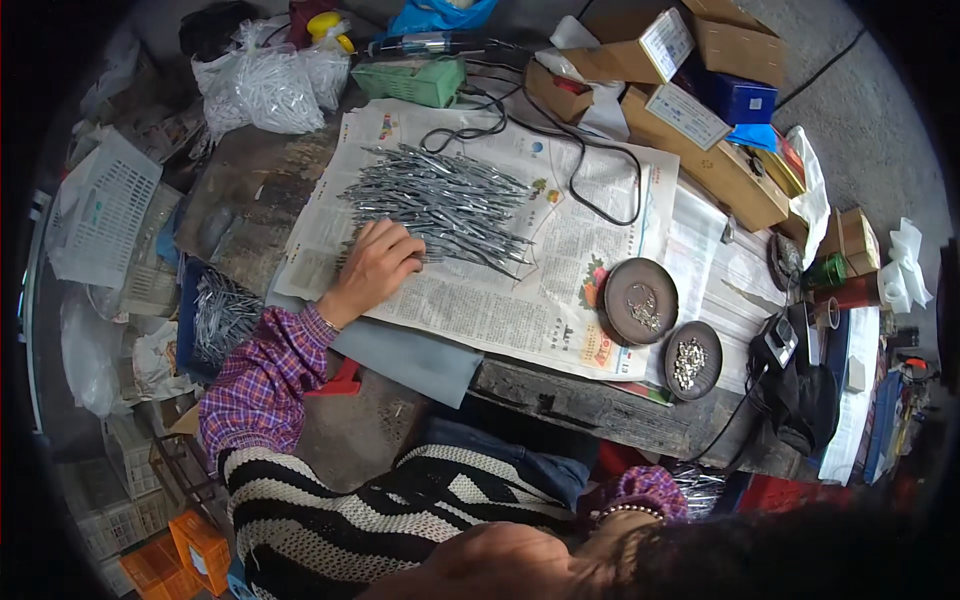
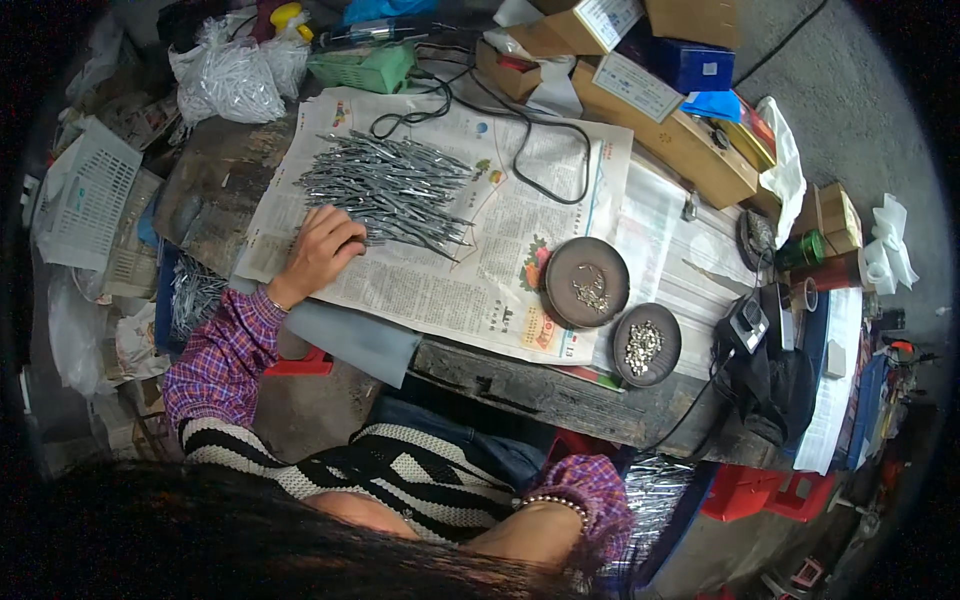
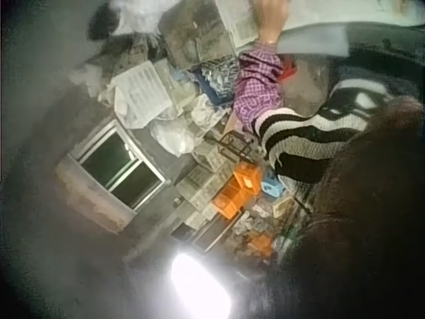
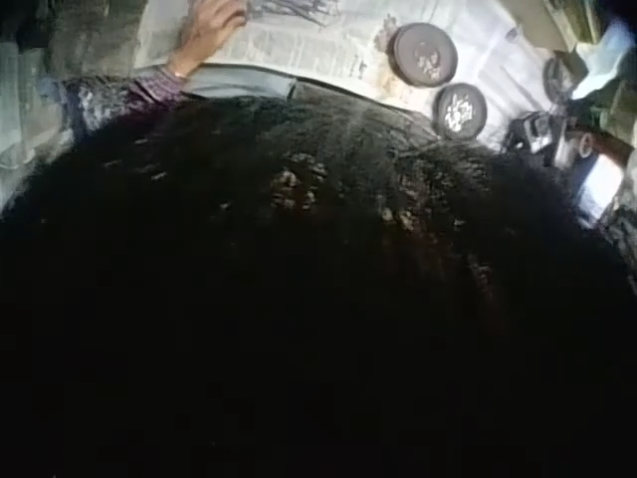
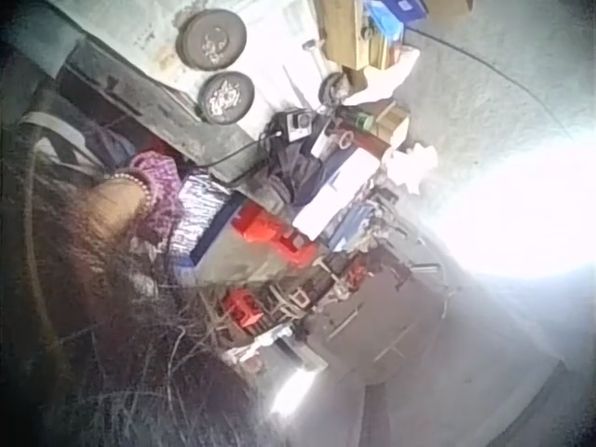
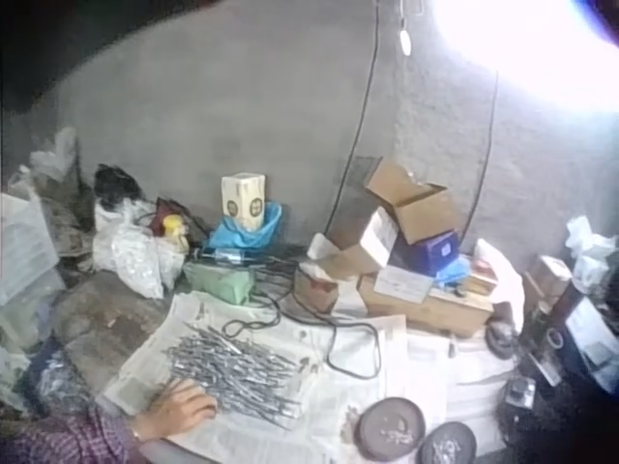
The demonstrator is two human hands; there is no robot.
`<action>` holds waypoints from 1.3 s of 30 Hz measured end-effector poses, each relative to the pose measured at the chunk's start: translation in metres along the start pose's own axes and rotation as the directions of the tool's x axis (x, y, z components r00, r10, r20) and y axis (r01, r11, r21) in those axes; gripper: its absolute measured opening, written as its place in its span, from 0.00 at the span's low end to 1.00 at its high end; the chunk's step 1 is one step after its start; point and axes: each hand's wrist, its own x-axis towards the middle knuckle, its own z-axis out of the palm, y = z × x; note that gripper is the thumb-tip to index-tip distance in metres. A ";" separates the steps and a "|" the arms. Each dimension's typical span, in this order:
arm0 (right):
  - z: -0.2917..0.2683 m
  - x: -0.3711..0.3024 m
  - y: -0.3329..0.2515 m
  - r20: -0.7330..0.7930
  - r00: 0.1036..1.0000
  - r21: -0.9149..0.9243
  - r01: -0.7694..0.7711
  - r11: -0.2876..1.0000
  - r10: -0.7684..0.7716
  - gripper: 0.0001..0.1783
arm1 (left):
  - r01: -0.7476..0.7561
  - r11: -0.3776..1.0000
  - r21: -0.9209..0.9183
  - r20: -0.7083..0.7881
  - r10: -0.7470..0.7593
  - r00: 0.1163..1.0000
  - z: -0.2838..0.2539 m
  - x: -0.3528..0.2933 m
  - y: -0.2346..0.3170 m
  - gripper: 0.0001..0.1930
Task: Assembling small metal components by manually sliding tiny silver discs onto thin metal rods at a workshop workbench.
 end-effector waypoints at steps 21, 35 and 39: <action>0.003 -0.008 0.054 -0.361 0.868 0.206 0.432 0.878 -0.342 0.12 | -0.091 0.990 0.104 0.023 0.090 0.996 0.041 0.047 0.045 0.08; -0.037 -0.052 0.017 -0.959 0.223 0.028 -0.539 0.842 0.174 0.12 | -0.096 0.954 -0.286 -0.045 0.086 0.995 0.020 0.044 0.098 0.07; -0.049 -0.068 0.029 -0.968 0.190 -0.251 -0.657 0.711 -0.167 0.22 | -0.068 0.813 -0.578 0.051 0.119 0.992 0.014 0.048 0.134 0.09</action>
